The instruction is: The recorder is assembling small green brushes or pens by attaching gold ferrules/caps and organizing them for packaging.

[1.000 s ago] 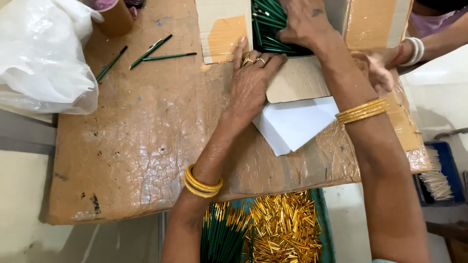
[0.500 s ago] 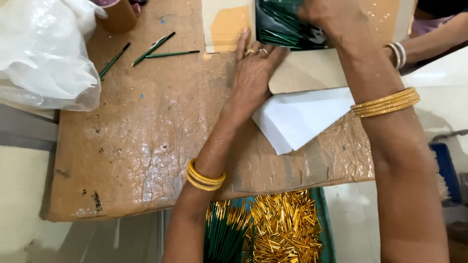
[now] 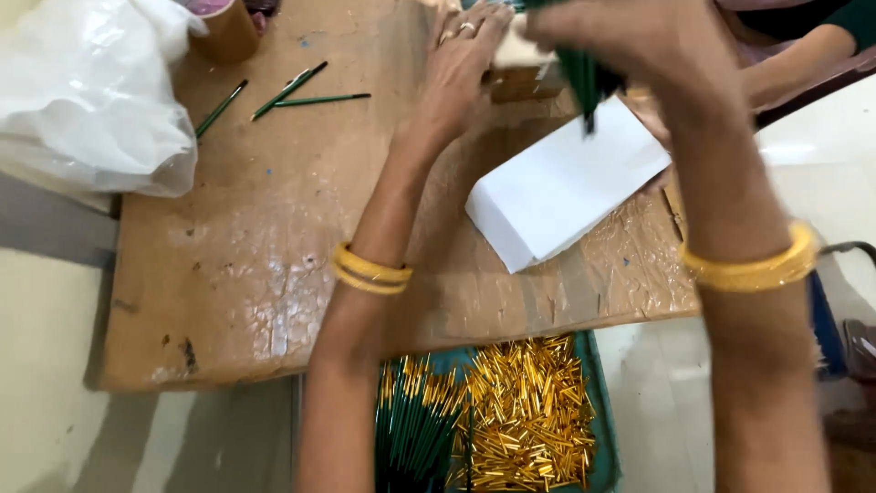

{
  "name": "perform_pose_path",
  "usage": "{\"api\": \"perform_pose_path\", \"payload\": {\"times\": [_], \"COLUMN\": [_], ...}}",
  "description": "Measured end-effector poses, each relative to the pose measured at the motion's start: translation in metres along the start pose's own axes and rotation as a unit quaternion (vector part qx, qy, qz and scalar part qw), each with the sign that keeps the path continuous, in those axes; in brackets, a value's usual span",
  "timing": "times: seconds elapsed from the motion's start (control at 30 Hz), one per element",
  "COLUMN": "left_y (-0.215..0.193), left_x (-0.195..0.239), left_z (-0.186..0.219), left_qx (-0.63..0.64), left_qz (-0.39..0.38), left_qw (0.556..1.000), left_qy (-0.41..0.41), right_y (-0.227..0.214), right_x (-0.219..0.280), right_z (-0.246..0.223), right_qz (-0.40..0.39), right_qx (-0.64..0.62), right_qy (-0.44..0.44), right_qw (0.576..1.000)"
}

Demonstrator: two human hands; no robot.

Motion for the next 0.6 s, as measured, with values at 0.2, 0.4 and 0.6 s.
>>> {"api": "perform_pose_path", "payload": {"times": [0.2,0.4,0.6], "left_y": [-0.109,-0.092,-0.135], "left_x": [0.112,0.246,0.236], "left_z": [0.043,0.032,0.071], "left_qx": [0.443,0.602,0.550], "left_qz": [0.002,0.094,0.134], "left_qw": [0.873,0.715,0.767], "left_qy": [-0.205,-0.343,-0.302], "right_y": [0.056,0.253,0.290], "right_x": [0.066,0.136,0.155], "right_z": [-0.110,-0.104,-0.101], "right_qz": [0.104,0.174,0.215], "right_qx": [-0.542,-0.572,-0.543], "right_qy": [0.049,0.136,0.100], "right_qw": [0.833,0.790,0.805]}}
Point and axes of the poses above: each hand's wrist, its own x-axis away from the middle knuckle, its own y-axis out of the palm, z = x × y, the point moved 9 cm from there along -x, towards the middle knuckle, and after that the axes turned 3 degrees about -y, right-handed, at the moved point
